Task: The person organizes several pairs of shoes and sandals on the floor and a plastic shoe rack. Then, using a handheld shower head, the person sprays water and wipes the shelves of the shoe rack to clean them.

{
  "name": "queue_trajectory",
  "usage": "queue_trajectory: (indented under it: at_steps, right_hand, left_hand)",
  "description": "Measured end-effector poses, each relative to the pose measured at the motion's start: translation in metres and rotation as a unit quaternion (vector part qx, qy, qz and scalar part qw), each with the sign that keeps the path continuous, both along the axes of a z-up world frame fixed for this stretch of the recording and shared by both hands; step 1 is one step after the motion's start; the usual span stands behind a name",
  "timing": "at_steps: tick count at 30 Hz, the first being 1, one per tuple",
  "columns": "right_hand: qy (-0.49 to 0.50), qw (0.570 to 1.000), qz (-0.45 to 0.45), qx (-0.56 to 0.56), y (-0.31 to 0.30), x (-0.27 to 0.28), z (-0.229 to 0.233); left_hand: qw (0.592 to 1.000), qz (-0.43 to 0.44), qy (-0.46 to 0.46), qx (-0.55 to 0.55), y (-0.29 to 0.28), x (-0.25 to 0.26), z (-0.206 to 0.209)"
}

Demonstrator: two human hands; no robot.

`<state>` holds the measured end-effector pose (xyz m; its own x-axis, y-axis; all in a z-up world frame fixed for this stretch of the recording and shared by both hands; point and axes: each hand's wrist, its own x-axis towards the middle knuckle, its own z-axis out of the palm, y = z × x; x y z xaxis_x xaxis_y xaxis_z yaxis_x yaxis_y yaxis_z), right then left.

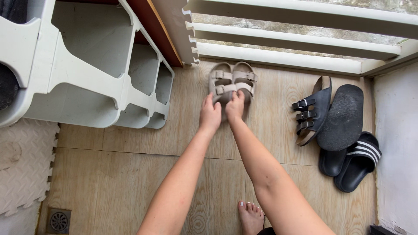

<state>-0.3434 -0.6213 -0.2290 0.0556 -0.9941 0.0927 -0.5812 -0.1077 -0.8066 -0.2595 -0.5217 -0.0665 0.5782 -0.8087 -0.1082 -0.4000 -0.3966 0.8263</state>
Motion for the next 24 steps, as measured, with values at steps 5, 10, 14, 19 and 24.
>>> queue_trajectory:
  at_steps: [5, 10, 14, 19, 24]
  right_hand:
    - [-0.209, 0.947, -0.235, 0.066, -0.018, -0.070, 0.010]
    - [-0.119, 0.972, -0.185, 0.089, -0.049, -0.170, 0.034]
    - [0.126, 0.987, -0.044, 0.089, -0.049, -0.181, 0.048]
    - [0.144, 0.981, 0.071, 0.108, -0.028, -0.101, 0.116]
    - [0.142, 0.939, 0.311, 0.043, 0.036, 0.016, 0.243]
  left_hand:
    - [0.997, -0.040, 0.063, 0.014, -0.010, -0.045, 0.016]
    - [0.990, -0.088, 0.100, 0.038, -0.006, -0.082, 0.035]
    - [0.990, -0.090, 0.105, 0.035, -0.004, -0.093, 0.043]
    - [0.992, -0.048, 0.105, 0.042, 0.005, -0.065, 0.060]
    - [0.997, 0.040, 0.027, -0.067, 0.050, 0.002, 0.095]
